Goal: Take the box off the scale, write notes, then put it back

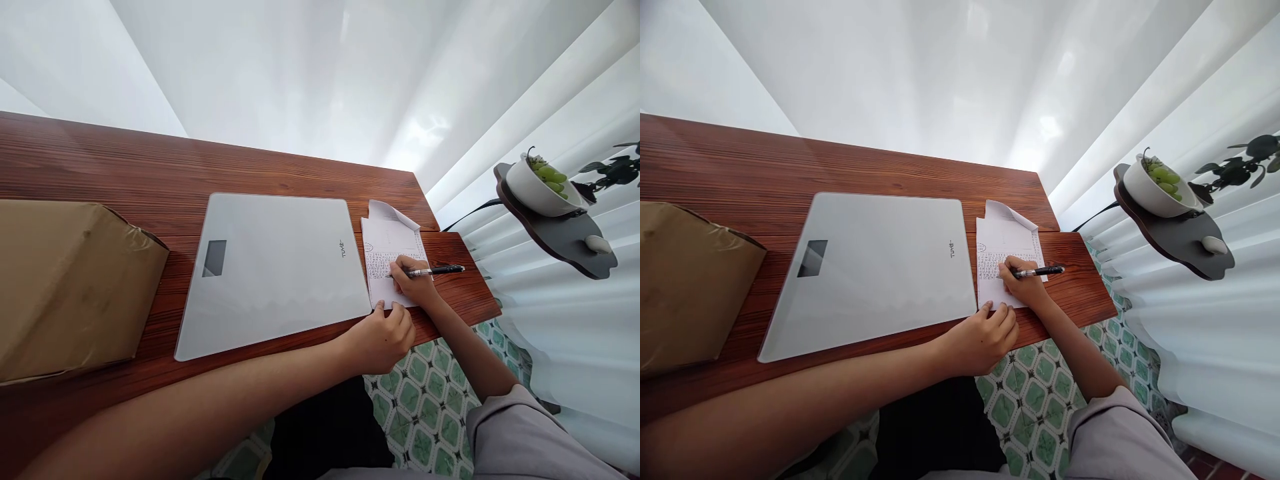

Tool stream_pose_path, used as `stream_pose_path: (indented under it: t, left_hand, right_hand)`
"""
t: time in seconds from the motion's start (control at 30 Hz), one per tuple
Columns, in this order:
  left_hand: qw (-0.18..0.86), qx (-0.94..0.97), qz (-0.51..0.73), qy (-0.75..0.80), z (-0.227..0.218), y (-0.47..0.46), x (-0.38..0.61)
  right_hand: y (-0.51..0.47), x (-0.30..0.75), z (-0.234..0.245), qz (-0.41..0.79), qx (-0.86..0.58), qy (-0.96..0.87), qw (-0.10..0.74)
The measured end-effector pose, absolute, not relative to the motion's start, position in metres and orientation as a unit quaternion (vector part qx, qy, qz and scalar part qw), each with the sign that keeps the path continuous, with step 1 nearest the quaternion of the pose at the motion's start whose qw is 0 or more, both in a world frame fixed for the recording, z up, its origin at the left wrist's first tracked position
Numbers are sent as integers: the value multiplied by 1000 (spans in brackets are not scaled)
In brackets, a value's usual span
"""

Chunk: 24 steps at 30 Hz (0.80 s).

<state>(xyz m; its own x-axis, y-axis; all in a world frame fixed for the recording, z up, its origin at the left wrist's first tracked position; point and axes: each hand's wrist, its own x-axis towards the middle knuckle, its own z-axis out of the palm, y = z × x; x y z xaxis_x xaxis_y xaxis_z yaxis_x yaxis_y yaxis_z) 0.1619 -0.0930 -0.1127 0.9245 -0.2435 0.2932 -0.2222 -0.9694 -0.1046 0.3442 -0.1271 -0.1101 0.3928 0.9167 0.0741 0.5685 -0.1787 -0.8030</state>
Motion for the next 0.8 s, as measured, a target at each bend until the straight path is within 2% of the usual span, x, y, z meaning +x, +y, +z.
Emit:
stream_pose_path:
  t: [0.43,0.8]
  left_hand:
    - [23,-984,-131,120,-108,-92,162]
    - [20,-983,-133,121,-109,-92,162]
  right_hand:
    - [-127,344,-111,185,-743,-533,359]
    - [-129,344,-112,179,-747,-522,371]
